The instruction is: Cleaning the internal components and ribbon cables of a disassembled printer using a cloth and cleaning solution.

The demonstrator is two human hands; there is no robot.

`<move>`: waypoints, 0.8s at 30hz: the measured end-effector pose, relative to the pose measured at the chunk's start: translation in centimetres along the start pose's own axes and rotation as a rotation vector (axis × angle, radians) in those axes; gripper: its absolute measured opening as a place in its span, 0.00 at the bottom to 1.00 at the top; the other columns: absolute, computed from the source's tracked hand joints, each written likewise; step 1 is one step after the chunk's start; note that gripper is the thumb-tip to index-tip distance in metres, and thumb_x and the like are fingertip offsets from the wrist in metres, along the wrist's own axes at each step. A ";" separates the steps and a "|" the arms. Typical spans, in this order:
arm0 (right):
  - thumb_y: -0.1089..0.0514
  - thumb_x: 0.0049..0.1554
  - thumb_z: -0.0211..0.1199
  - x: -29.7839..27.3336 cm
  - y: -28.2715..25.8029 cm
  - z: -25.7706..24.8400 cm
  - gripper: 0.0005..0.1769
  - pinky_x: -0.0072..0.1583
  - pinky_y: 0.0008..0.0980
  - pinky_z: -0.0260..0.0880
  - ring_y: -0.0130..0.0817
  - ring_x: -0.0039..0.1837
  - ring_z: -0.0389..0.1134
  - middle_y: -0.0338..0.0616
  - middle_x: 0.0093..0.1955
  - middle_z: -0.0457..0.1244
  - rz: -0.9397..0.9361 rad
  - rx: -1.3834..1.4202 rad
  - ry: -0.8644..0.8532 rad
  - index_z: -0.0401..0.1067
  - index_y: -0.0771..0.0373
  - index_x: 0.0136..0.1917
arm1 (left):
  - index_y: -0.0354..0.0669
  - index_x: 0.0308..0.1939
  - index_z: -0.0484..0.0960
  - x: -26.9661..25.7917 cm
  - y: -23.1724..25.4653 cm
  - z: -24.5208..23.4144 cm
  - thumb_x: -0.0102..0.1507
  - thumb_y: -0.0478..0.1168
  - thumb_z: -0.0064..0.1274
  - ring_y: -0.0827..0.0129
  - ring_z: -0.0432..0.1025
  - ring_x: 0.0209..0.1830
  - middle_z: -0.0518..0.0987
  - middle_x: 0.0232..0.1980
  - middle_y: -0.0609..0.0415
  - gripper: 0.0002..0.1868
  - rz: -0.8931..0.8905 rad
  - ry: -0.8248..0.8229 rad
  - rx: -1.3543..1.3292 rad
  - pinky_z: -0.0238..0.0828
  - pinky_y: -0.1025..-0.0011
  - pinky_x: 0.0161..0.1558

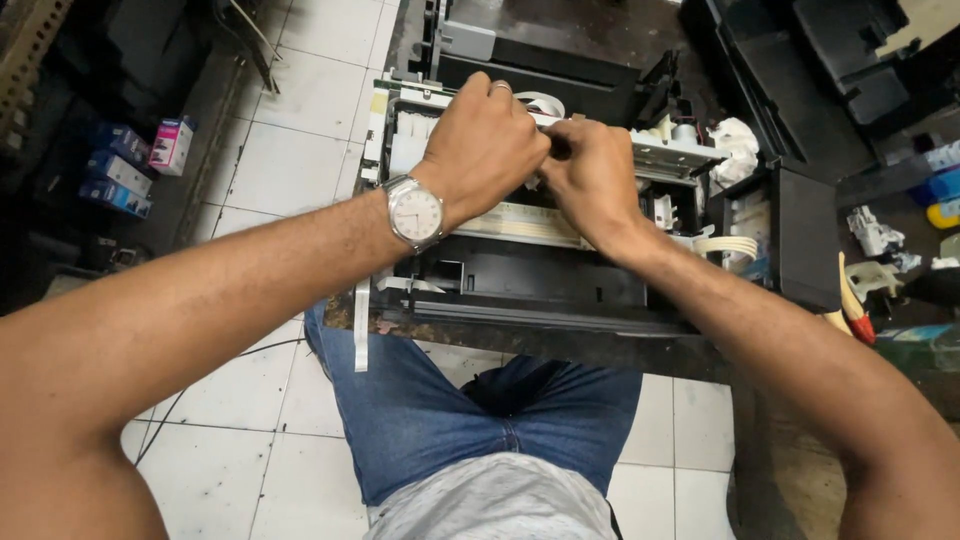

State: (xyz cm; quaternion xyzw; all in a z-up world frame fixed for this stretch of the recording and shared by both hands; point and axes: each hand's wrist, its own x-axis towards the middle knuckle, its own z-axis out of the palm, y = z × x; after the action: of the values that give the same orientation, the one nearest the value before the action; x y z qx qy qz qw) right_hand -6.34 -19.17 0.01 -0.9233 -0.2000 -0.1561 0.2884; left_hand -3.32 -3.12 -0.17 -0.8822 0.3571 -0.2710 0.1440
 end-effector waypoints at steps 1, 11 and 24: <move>0.65 0.55 0.65 -0.1 -0.2 0.1 0.11 0.38 0.36 0.56 0.28 0.35 0.57 0.43 0.28 0.63 0.007 0.000 0.001 0.70 0.63 0.31 | 0.63 0.19 0.79 0.1 -0.2 0.3 0.61 0.43 0.57 0.68 0.68 0.26 0.76 0.23 0.66 0.15 0.006 0.000 -0.004 0.57 0.66 0.33; 0.65 0.57 0.71 -0.1 -0.4 1.2 0.04 0.46 0.31 0.73 0.31 0.41 0.69 0.47 0.42 0.73 -0.057 0.051 0.023 0.82 0.65 0.47 | 0.55 0.21 0.83 -0.4 -2.5 2.2 0.56 0.50 0.66 0.65 0.74 0.27 0.79 0.22 0.62 0.12 -0.097 0.039 -0.254 0.69 0.64 0.38; 0.64 0.53 0.73 -5.2 -4.5 -7.8 0.08 0.46 0.40 0.71 0.48 0.42 0.74 0.58 0.38 0.69 0.183 0.242 -0.148 0.82 0.67 0.48 | 0.42 0.30 0.89 -5.3 -0.3 -7.0 0.58 0.43 0.64 0.54 0.77 0.34 0.83 0.28 0.50 0.08 0.082 -0.054 -0.741 0.69 0.59 0.41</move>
State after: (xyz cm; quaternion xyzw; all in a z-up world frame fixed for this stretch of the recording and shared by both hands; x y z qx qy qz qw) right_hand -14.28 -21.85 6.18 -0.9051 -0.1530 -0.0355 0.3951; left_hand -10.32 0.43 3.65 -0.8663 0.4622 -0.0940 -0.1648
